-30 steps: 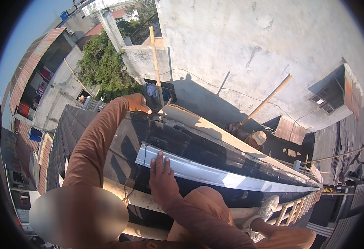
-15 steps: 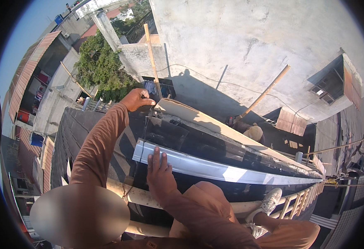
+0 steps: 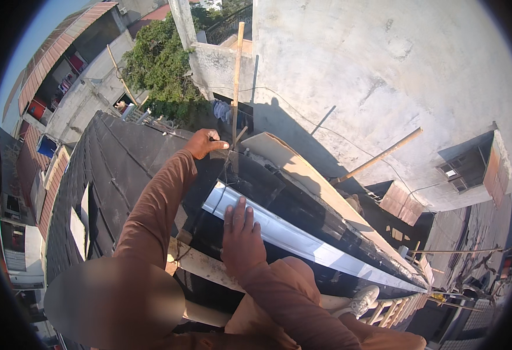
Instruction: The person installs metal flashing along the edge of a roof, aligning the sections and securing them with wire by hand.
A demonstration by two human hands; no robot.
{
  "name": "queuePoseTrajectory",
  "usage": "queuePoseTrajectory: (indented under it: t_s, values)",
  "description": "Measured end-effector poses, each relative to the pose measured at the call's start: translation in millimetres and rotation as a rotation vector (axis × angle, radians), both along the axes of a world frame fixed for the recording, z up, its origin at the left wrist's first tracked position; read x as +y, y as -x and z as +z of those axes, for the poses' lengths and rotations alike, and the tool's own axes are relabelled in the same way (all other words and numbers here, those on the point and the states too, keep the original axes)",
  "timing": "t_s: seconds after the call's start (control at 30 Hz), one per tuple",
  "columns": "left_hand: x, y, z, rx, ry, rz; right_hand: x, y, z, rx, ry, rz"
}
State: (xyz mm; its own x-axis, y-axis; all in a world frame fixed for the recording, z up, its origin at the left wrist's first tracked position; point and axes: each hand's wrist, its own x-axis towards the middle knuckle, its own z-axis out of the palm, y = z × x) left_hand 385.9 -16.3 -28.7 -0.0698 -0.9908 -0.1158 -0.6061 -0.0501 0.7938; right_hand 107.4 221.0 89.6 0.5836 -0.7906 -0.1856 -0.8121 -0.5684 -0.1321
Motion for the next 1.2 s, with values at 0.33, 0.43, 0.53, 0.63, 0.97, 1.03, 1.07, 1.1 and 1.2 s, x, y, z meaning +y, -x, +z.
queuePoseTrajectory:
  t_s: [0.33, 0.43, 0.53, 0.63, 0.97, 1.03, 1.07, 1.1, 1.2]
  values:
    - [9, -1, -19, -0.037, -0.009, 0.013, -2, 2, -1, -0.056, 0.049, 0.006]
    - [9, -1, -27, -0.049, -0.048, 0.042, -2, 9, 0, -0.101, 0.056, -0.005]
    - [10, -2, -31, -0.016, -0.067, 0.034, -3, 15, -4, -0.107, 0.083, 0.006]
    - [8, -1, -26, -0.023, -0.026, 0.012, -2, 13, -14, -0.094, 0.128, 0.015]
    - [7, 7, 8, -0.2, -0.138, -0.054, 4, 10, -31, -0.096, 0.222, 0.021]
    - [18, 17, 20, -0.33, -0.07, 0.023, 3, 10, -29, -0.095, 0.2, 0.015]
    - [25, 22, 31, -0.398, -0.039, 0.064, 3, 9, -29, -0.101, 0.191, 0.013]
    - [33, 28, 44, -0.501, 0.068, 0.131, 3, 9, -28, -0.096, 0.191, 0.017]
    - [69, 47, 92, -0.606, 0.241, 0.253, 2, 11, -26, -0.068, 0.176, 0.041]
